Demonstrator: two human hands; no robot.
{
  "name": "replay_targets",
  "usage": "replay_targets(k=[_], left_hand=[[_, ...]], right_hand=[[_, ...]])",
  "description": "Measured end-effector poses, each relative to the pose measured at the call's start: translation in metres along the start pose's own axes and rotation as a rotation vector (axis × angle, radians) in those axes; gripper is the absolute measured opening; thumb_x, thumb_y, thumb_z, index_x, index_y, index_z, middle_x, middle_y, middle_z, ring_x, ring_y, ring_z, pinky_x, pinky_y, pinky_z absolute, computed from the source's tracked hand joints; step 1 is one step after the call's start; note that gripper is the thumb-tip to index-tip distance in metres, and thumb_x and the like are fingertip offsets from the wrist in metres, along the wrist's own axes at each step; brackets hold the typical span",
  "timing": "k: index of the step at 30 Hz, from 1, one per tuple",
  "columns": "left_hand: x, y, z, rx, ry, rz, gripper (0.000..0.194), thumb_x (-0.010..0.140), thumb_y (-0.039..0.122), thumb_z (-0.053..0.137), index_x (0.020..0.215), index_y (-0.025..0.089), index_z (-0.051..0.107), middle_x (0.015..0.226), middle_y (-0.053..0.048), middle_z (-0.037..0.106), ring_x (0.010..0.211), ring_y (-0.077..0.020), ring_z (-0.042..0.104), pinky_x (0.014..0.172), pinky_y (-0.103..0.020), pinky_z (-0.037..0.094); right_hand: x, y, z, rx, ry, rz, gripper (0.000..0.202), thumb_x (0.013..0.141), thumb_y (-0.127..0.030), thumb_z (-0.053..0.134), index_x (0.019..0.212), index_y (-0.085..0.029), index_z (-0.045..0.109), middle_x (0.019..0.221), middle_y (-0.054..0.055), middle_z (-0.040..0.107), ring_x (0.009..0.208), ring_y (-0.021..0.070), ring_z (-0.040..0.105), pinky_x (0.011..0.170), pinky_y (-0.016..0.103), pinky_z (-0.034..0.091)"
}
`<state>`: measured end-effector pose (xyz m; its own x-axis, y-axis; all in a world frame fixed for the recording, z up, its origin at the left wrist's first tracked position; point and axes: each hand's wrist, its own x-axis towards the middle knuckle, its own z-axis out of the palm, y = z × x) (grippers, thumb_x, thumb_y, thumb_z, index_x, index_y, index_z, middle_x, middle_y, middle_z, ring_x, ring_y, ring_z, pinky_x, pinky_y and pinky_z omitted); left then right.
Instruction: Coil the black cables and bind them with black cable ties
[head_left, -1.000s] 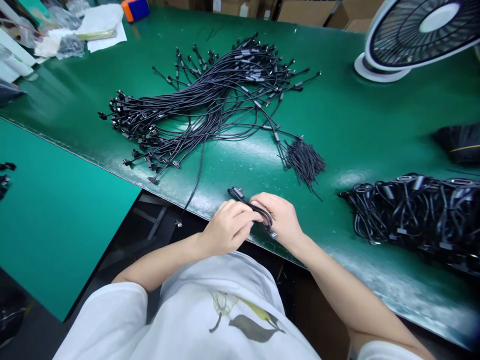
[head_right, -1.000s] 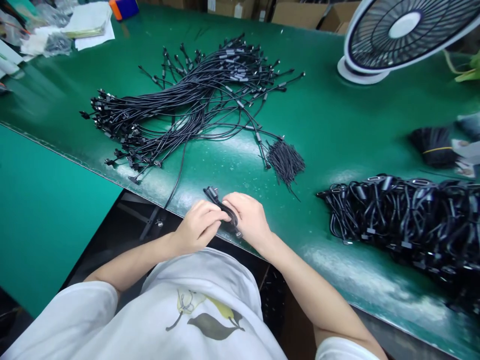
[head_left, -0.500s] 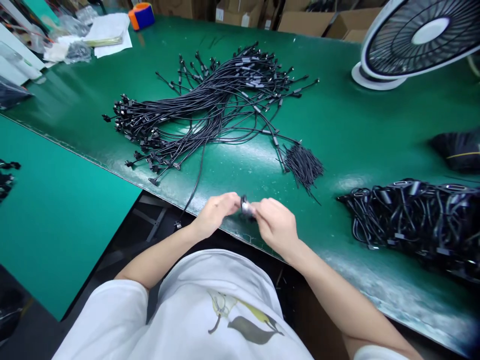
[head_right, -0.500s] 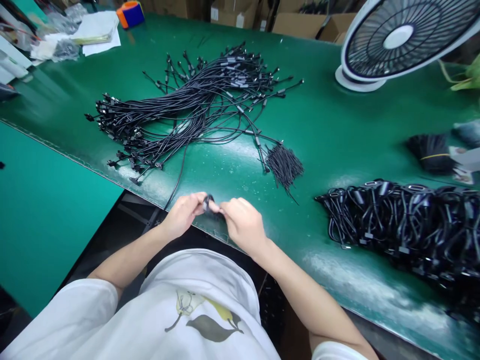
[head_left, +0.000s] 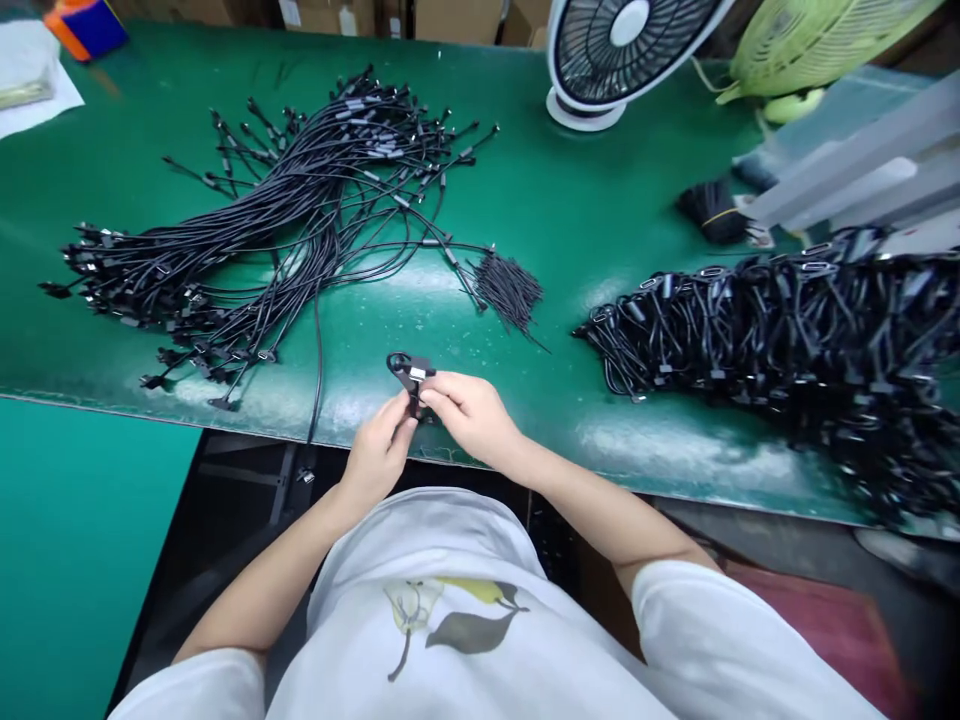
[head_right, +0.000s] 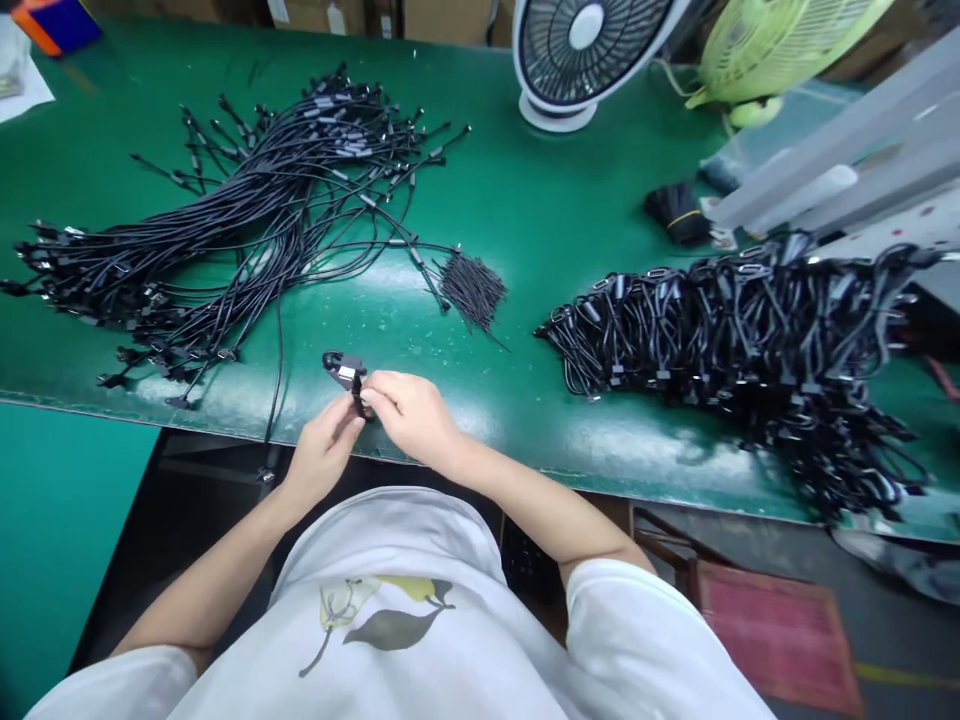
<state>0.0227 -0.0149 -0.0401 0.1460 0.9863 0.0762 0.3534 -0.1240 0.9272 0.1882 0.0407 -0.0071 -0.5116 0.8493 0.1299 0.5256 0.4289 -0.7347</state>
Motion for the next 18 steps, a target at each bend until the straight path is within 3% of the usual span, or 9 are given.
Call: replay_targets(k=[2,4,7,9,13,15,18], left_hand=[[0.0,0.002,0.007,-0.072,0.017,-0.052,0.039,0.096,0.029,0.047,0.132,0.017,0.053,0.126,-0.013,0.062,0.115,-0.0239,0.06,0.099,-0.039,0.048],[0.002,0.004,0.014,-0.157,0.044,-0.079,0.043,0.095,0.029,0.048,0.137,0.018,0.049,0.131,-0.013,0.059,0.119,-0.0239,0.058,0.101,-0.038,0.047],[0.007,0.007,0.022,-0.188,0.053,-0.058,0.042,0.095,0.027,0.047,0.136,0.019,0.049,0.134,-0.013,0.056,0.122,-0.0232,0.055,0.104,-0.038,0.044],[0.011,0.008,0.022,-0.145,0.047,-0.027,0.037,0.096,0.025,0.045,0.131,0.018,0.053,0.13,-0.014,0.058,0.122,-0.0228,0.054,0.105,-0.039,0.043],[0.018,0.005,0.009,-0.086,0.011,-0.005,0.024,0.094,0.025,0.049,0.11,0.016,0.064,0.119,-0.012,0.062,0.114,-0.0219,0.058,0.101,-0.037,0.045],[0.022,0.003,-0.004,-0.095,0.063,-0.047,0.022,0.094,0.029,0.05,0.105,0.016,0.065,0.11,-0.01,0.065,0.105,-0.0202,0.062,0.097,-0.035,0.047],[0.029,0.004,-0.021,-0.113,0.222,-0.035,0.035,0.095,0.039,0.05,0.123,0.02,0.056,0.12,-0.011,0.062,0.106,-0.0201,0.062,0.095,-0.035,0.049]], right_hand=[[-0.002,-0.003,0.006,-0.316,0.088,-0.07,0.029,0.097,-0.024,0.038,0.086,-0.017,0.064,0.083,0.007,0.066,0.078,0.0167,0.056,0.068,0.027,0.039],[-0.004,-0.005,0.011,-0.553,0.159,-0.085,0.028,0.098,-0.023,0.038,0.105,-0.016,0.065,0.094,0.009,0.068,0.081,0.018,0.055,0.067,0.029,0.038],[-0.006,-0.006,0.018,-0.628,0.179,-0.1,0.041,0.099,-0.026,0.037,0.136,-0.015,0.05,0.119,0.011,0.065,0.092,0.0188,0.057,0.073,0.03,0.042],[-0.005,-0.004,0.021,-0.616,0.155,-0.093,0.047,0.1,-0.031,0.035,0.143,-0.012,0.041,0.126,0.012,0.062,0.097,0.0188,0.058,0.075,0.029,0.044],[-0.005,0.012,0.021,-0.589,0.101,-0.082,0.045,0.102,-0.032,0.032,0.14,-0.012,0.044,0.108,0.01,0.069,0.089,0.0164,0.063,0.068,0.027,0.044],[-0.008,0.023,0.019,-0.57,0.093,-0.077,0.04,0.102,-0.03,0.032,0.132,-0.012,0.051,0.098,0.009,0.07,0.085,0.0158,0.064,0.069,0.026,0.043],[-0.014,0.037,0.016,-0.567,0.094,-0.095,0.036,0.101,-0.028,0.034,0.124,-0.013,0.057,0.091,0.007,0.07,0.079,0.0151,0.064,0.07,0.026,0.042]])
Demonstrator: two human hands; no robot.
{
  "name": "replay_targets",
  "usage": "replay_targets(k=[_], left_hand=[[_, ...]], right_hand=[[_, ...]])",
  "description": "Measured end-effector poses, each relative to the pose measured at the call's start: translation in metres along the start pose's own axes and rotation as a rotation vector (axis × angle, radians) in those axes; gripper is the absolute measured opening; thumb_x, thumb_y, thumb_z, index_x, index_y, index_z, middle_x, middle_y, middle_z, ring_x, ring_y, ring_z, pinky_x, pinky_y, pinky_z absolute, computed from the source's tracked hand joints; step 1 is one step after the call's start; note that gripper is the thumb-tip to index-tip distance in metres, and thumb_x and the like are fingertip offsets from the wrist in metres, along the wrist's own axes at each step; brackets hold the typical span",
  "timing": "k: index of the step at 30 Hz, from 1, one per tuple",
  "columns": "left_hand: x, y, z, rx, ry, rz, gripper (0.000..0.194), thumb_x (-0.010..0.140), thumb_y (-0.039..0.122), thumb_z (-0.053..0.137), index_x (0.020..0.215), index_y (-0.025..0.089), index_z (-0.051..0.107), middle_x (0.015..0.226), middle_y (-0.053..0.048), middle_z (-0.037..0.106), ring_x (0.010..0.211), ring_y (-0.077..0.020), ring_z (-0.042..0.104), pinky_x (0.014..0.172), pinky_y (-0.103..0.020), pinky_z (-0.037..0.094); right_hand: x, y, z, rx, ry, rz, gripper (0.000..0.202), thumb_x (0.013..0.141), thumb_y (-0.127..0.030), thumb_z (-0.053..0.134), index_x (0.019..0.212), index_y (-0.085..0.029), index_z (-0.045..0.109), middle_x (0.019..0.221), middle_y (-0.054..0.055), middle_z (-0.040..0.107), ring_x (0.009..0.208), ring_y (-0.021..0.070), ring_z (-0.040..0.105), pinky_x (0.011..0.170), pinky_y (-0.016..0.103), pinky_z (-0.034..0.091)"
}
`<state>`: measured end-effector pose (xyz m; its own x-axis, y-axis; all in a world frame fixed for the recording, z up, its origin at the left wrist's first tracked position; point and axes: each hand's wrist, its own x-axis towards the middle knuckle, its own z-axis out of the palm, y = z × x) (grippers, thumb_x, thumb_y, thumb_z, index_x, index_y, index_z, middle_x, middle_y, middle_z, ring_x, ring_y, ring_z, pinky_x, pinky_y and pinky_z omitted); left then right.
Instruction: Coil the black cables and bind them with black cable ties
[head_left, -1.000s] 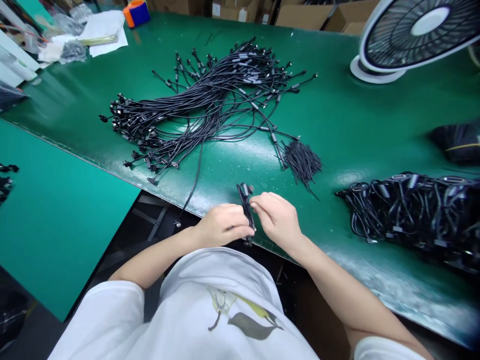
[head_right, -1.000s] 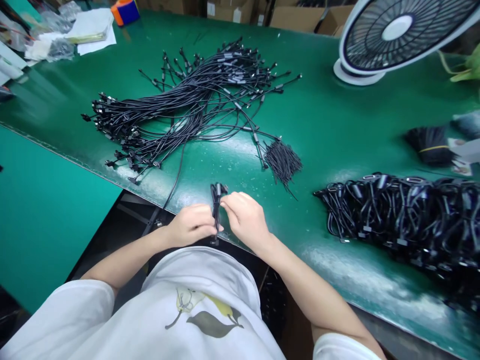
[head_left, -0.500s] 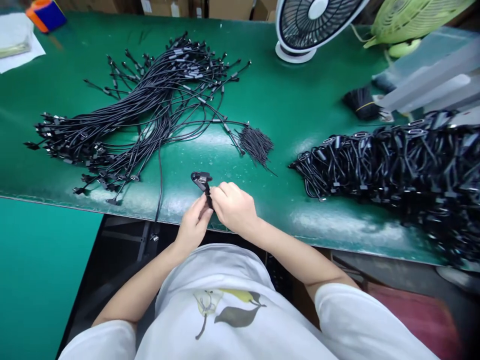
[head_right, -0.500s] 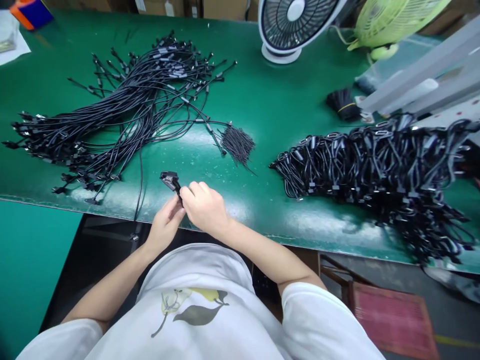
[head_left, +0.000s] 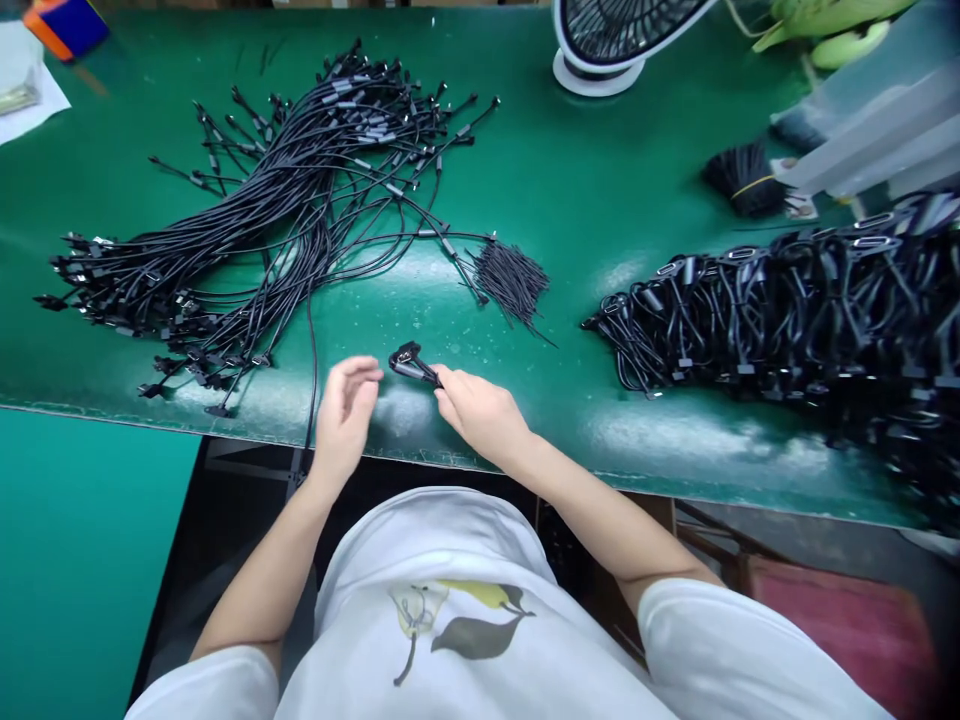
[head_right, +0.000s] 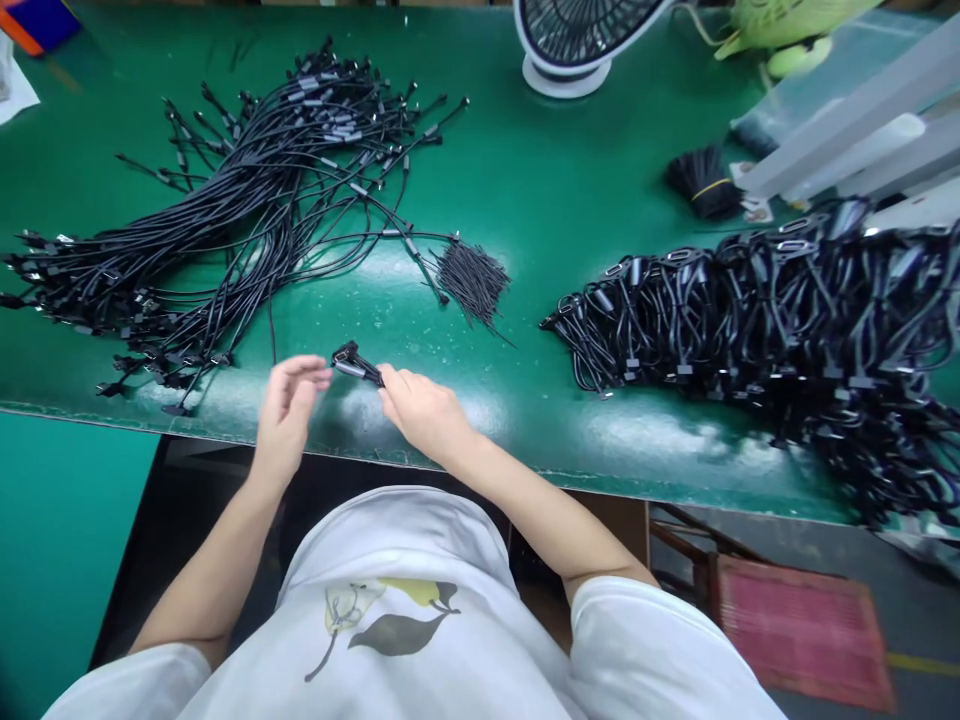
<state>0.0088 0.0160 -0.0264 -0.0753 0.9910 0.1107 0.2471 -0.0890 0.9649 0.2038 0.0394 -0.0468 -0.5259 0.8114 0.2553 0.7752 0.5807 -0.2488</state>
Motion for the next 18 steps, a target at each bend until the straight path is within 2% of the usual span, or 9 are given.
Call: replay_targets(k=[2,5,7,9,11,12,14,16,18], left_hand=[[0.007,0.004,-0.004,0.024,-0.032,0.076,0.044,0.094,0.043,0.052,0.133,0.022,0.05,0.128,-0.012,0.059,0.112,-0.0216,0.06,0.097,-0.036,0.048],[0.015,0.01,0.003,0.174,-0.1,0.116,0.029,0.093,0.037,0.055,0.115,0.021,0.063,0.108,-0.008,0.067,0.099,-0.0194,0.063,0.092,-0.034,0.048],[0.019,0.012,0.012,0.282,-0.006,0.114,0.017,0.091,0.033,0.056,0.094,0.02,0.066,0.09,-0.004,0.066,0.085,-0.017,0.061,0.084,-0.032,0.048],[0.024,0.011,0.021,0.373,0.101,0.128,0.017,0.089,0.031,0.056,0.077,0.02,0.059,0.076,0.0,0.059,0.076,-0.0161,0.056,0.078,-0.031,0.046],[0.029,0.008,0.026,0.446,0.127,0.14,0.024,0.088,0.032,0.056,0.068,0.021,0.049,0.073,0.0,0.053,0.078,-0.0172,0.055,0.079,-0.032,0.045],[0.03,0.007,0.025,0.463,0.094,0.138,0.025,0.088,0.033,0.055,0.068,0.021,0.047,0.078,-0.001,0.055,0.084,-0.0184,0.056,0.083,-0.033,0.046],[0.029,0.003,0.016,0.456,-0.031,0.136,0.021,0.091,0.036,0.05,0.078,0.02,0.053,0.102,-0.008,0.059,0.104,-0.022,0.057,0.092,-0.037,0.045],[0.019,-0.004,-0.003,0.472,-0.106,0.15,0.025,0.094,0.038,0.046,0.105,0.018,0.057,0.128,-0.014,0.053,0.122,-0.0261,0.05,0.102,-0.042,0.041],[-0.001,-0.015,-0.028,0.645,0.02,0.13,0.047,0.091,0.042,0.053,0.13,0.016,0.049,0.134,-0.019,0.05,0.129,-0.033,0.044,0.106,-0.049,0.037]], right_hand=[[-0.005,0.003,0.003,-0.023,0.0,-0.052,0.036,0.101,-0.029,0.035,0.125,-0.015,0.058,0.086,0.005,0.069,0.075,0.0145,0.063,0.066,0.027,0.041],[-0.008,0.003,0.005,-0.068,-0.016,-0.072,0.041,0.101,-0.033,0.034,0.134,-0.015,0.052,0.082,0.004,0.066,0.071,0.0138,0.06,0.059,0.028,0.038],[-0.007,0.002,0.005,-0.089,-0.036,-0.07,0.045,0.102,-0.037,0.034,0.139,-0.015,0.048,0.08,0.004,0.063,0.07,0.0139,0.057,0.055,0.029,0.035],[-0.005,0.001,0.005,-0.091,-0.054,-0.102,0.044,0.102,-0.039,0.033,0.137,-0.017,0.049,0.08,0.004,0.061,0.069,0.0142,0.055,0.055,0.029,0.033],[-0.003,0.003,0.003,-0.08,-0.075,-0.125,0.04,0.103,-0.037,0.032,0.128,-0.019,0.056,0.079,0.004,0.061,0.07,0.0141,0.053,0.056,0.029,0.031],[-0.003,0.006,0.003,-0.079,-0.082,-0.115,0.038,0.103,-0.037,0.032,0.122,-0.019,0.06,0.079,0.004,0.061,0.069,0.0139,0.052,0.056,0.028,0.031],[-0.007,0.017,-0.002,-0.098,-0.09,-0.05,0.038,0.103,-0.037,0.033,0.114,-0.019,0.064,0.078,0.004,0.062,0.069,0.0138,0.053,0.057,0.028,0.03],[-0.018,0.04,-0.011,-0.141,-0.047,0.087,0.038,0.102,-0.038,0.034,0.116,-0.018,0.064,0.081,0.005,0.064,0.072,0.0146,0.055,0.06,0.027,0.033],[-0.035,0.072,-0.029,-0.197,0.083,0.293,0.041,0.102,-0.034,0.032,0.125,-0.015,0.06,0.091,0.008,0.066,0.081,0.0167,0.058,0.068,0.027,0.038]])
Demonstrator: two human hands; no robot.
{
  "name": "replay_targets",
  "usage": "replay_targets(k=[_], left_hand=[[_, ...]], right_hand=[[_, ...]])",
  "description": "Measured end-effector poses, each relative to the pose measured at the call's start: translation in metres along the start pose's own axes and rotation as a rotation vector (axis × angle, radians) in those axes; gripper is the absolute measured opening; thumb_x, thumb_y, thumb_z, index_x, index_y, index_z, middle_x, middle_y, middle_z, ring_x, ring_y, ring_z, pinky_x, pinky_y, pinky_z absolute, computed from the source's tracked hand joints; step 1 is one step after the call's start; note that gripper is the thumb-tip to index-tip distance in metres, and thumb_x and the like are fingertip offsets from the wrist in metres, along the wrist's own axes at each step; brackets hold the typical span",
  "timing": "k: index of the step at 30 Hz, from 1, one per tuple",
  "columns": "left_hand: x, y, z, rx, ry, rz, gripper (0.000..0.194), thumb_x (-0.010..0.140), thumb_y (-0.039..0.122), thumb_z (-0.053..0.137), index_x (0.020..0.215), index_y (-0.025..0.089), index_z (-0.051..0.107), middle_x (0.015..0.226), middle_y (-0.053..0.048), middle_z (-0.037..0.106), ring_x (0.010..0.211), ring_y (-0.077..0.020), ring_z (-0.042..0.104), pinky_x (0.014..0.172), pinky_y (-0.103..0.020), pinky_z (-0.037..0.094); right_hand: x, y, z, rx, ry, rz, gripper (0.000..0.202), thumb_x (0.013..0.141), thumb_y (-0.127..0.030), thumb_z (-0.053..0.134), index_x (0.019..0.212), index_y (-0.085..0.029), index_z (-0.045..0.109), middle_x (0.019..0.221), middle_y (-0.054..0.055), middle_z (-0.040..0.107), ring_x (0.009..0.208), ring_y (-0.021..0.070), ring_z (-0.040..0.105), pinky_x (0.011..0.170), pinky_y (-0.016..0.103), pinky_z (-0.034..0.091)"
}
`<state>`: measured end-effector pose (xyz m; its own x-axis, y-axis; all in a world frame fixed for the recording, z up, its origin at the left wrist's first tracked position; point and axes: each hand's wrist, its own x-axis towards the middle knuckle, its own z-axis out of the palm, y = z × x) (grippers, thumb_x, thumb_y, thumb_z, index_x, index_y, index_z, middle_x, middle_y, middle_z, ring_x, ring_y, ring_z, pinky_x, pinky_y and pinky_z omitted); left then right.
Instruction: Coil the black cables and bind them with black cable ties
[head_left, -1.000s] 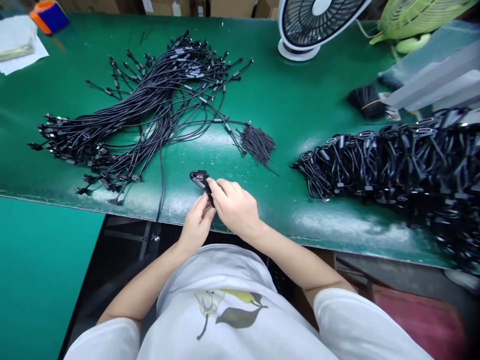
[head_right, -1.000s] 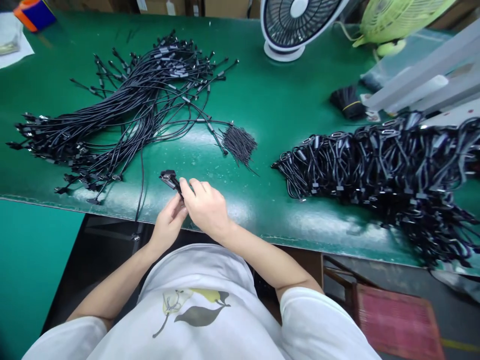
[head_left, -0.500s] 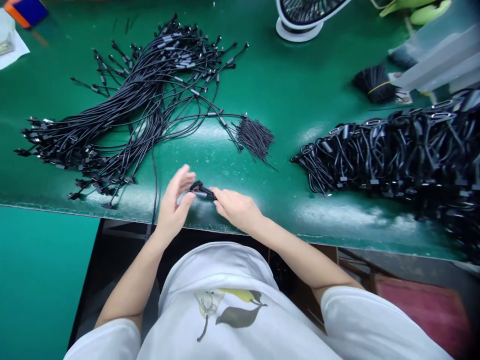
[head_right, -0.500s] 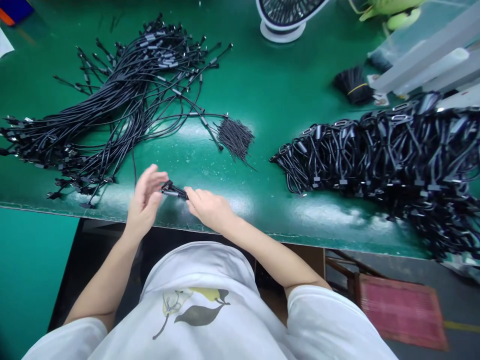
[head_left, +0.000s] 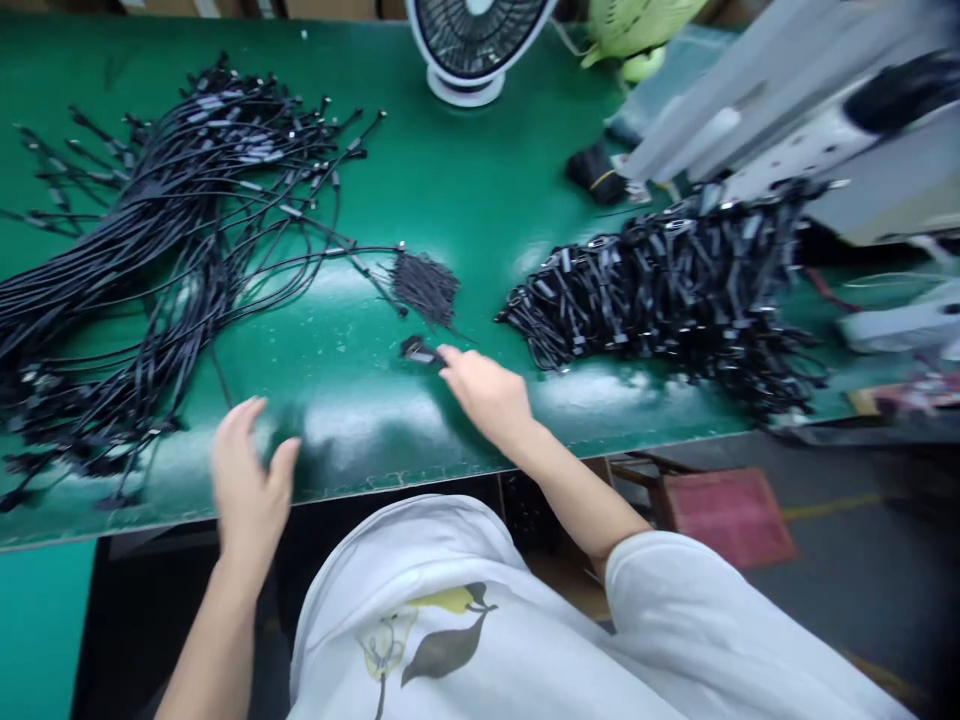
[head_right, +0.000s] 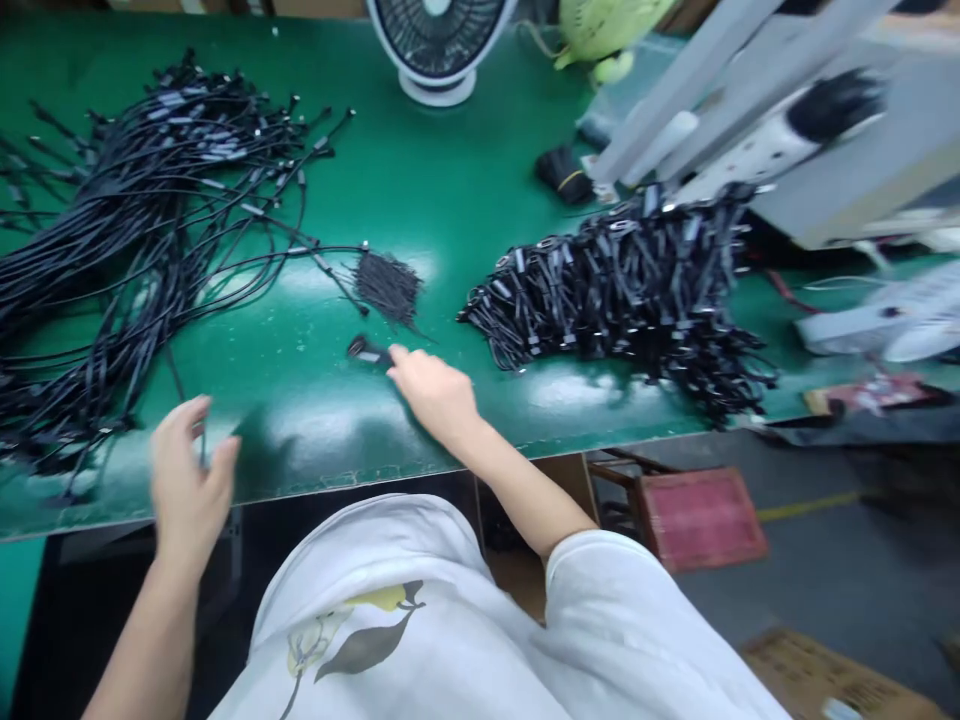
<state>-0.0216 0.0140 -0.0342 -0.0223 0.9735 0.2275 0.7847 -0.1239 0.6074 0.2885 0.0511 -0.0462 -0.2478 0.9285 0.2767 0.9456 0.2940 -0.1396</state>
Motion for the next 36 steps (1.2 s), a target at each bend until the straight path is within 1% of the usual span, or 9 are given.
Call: replay_targets(k=[3,7,12,16,19,21,25,30,36], left_hand=[[-0.044,-0.029,-0.016,0.239,0.019,-0.202,0.067,0.088,0.045,0.057,0.143,0.013,0.039,0.127,-0.022,0.053,0.127,-0.0415,0.044,0.106,-0.061,0.033],[-0.088,-0.038,-0.021,0.315,0.016,-0.252,0.063,0.089,0.042,0.055,0.144,0.016,0.041,0.131,-0.022,0.049,0.127,-0.0429,0.043,0.107,-0.064,0.031],[-0.094,-0.041,-0.019,0.182,0.022,-0.392,0.051,0.089,0.038,0.049,0.137,0.02,0.051,0.123,-0.016,0.049,0.108,-0.0321,0.056,0.092,-0.048,0.048],[-0.095,-0.041,-0.026,-0.219,-0.01,-0.628,0.042,0.088,0.039,0.052,0.124,0.02,0.058,0.098,-0.006,0.056,0.074,-0.0169,0.056,0.071,-0.033,0.049],[-0.095,-0.022,-0.04,-0.683,-0.069,-0.772,0.041,0.086,0.043,0.059,0.118,0.017,0.06,0.072,0.002,0.05,0.053,-0.0094,0.041,0.051,-0.024,0.035],[-0.09,0.0,-0.056,-0.865,-0.128,-0.759,0.038,0.086,0.043,0.062,0.113,0.016,0.063,0.062,0.004,0.045,0.047,-0.0075,0.035,0.046,-0.022,0.027],[-0.077,0.035,-0.097,-1.048,-0.1,-0.659,0.029,0.083,0.043,0.066,0.1,0.019,0.067,0.052,0.007,0.034,0.04,-0.0057,0.024,0.041,-0.022,0.019],[-0.067,0.02,-0.135,-1.118,0.112,-0.513,0.02,0.087,0.039,0.062,0.083,0.02,0.066,0.049,0.008,0.018,0.039,-0.0066,0.019,0.038,-0.021,0.021],[-0.069,-0.011,-0.143,-1.054,0.11,-0.298,0.02,0.088,0.037,0.064,0.08,0.019,0.068,0.06,0.004,0.039,0.038,-0.0029,0.038,0.035,-0.017,0.026]], right_hand=[[-0.004,0.066,-0.024,-0.084,0.267,0.291,0.045,0.103,-0.031,0.028,0.133,-0.009,0.053,0.112,0.016,0.064,0.101,0.0219,0.056,0.087,0.032,0.04],[0.006,0.133,-0.04,-0.189,0.442,0.473,0.049,0.102,-0.036,0.03,0.133,-0.006,0.054,0.137,0.024,0.049,0.116,0.0272,0.043,0.1,0.044,0.033],[0.018,0.154,-0.04,-0.199,0.474,0.536,0.051,0.098,-0.04,0.042,0.13,-0.003,0.056,0.144,0.031,0.04,0.123,0.0368,0.037,0.102,0.063,0.019],[0.025,0.09,-0.043,-0.114,0.527,0.345,0.051,0.095,-0.037,0.049,0.138,-0.009,0.05,0.142,0.027,0.044,0.129,0.0379,0.041,0.106,0.061,0.026],[0.031,-0.007,-0.039,0.21,0.128,-0.163,0.041,0.096,-0.024,0.045,0.136,-0.018,0.05,0.127,0.016,0.06,0.121,0.0277,0.052,0.102,0.048,0.042],[0.04,-0.079,-0.032,0.333,-0.108,-0.504,0.044,0.094,-0.021,0.048,0.139,-0.018,0.047,0.137,0.016,0.053,0.126,0.0252,0.05,0.101,0.043,0.045],[0.102,-0.179,0.0,0.429,-0.2,-0.914,0.036,0.096,-0.023,0.048,0.132,-0.02,0.052,0.142,0.012,0.049,0.131,0.0217,0.044,0.106,0.039,0.039],[0.22,-0.193,0.03,0.24,-0.338,-0.62,0.021,0.098,-0.021,0.043,0.104,-0.013,0.062,0.109,0.012,0.063,0.098,0.0194,0.059,0.085,0.034,0.046],[0.26,-0.21,-0.059,0.582,0.226,-0.724,0.058,0.099,-0.027,-0.001,0.084,-0.013,0.053,0.104,-0.006,0.056,0.105,0.0098,0.052,0.092,0.03,0.041]])
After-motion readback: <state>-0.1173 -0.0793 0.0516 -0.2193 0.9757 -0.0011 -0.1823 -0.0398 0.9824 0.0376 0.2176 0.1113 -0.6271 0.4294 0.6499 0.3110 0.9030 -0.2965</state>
